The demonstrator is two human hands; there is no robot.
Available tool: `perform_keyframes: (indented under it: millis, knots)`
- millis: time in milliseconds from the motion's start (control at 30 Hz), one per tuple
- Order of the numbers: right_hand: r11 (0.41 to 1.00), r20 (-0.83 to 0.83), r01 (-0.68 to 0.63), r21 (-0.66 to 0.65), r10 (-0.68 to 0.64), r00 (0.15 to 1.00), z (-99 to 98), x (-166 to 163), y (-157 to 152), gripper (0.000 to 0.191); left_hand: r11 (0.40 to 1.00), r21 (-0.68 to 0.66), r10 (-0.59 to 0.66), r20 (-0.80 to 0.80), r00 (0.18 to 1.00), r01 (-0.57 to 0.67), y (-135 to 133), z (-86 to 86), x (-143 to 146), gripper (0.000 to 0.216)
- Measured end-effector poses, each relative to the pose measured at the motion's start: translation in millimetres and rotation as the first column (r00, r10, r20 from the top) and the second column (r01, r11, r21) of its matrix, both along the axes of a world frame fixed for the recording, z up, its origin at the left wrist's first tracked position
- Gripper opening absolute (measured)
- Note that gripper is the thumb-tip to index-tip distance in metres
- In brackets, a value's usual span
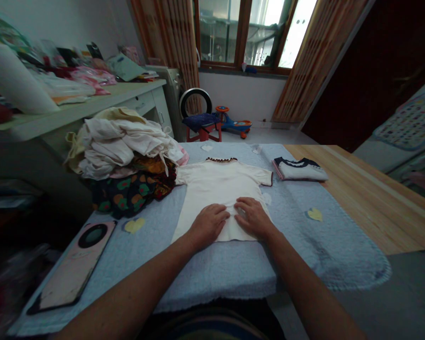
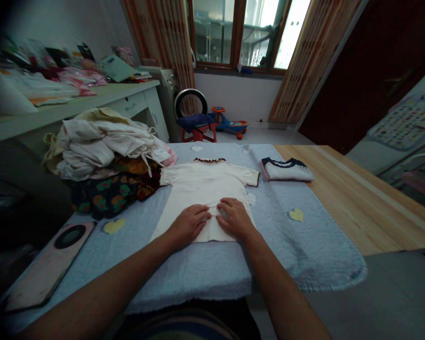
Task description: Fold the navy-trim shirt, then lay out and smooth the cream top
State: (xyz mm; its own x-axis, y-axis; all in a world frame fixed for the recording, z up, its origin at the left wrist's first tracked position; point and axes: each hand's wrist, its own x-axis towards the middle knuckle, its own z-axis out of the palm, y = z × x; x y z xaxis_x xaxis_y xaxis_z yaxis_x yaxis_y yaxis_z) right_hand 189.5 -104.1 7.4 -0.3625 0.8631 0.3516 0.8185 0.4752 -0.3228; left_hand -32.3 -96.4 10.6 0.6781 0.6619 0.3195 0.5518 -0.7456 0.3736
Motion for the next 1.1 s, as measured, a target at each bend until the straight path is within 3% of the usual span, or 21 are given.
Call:
perform_keyframes:
  millis: [233,400,500,667,833,1100]
  knots:
    - [1.0,-0.065,-0.007,0.028,0.009,0.998,1.3,-1,0,0.021,0.992,0.062,0.112,-0.052,0.992,-0.108,5,-1.2,-1,0.028]
    - [0.994,0.001,-0.104,-0.041,0.104,0.995,3.7,-6,-6,0.052,0.988,0.084,0.136,-0.094,0.986,-0.129,4,-0.5,0,0.032]
    - [0.994,0.048,-0.089,-0.06,0.092,0.995,2.6,-8,-5,0.055,0.987,0.097,0.14,-0.107,0.984,-0.129,4,-1.5,0,0.032]
    - [0.997,0.059,-0.056,-0.053,0.059,0.997,-1.0,-7,-1,0.049,0.993,0.116,0.008,-0.03,1.0,-0.004,1,4.5,-2,0.023]
    - [1.0,0.065,-0.018,-0.016,0.019,0.998,-4.3,-6,2,0.038,0.981,0.016,-0.193,0.027,0.981,0.193,-9,16.2,-1,0.015]
    - [0.999,0.095,0.032,-0.034,-0.028,0.995,-8.2,4,8,0.035,0.979,-0.043,-0.197,0.001,0.98,0.197,-7,11.8,-3,0.029]
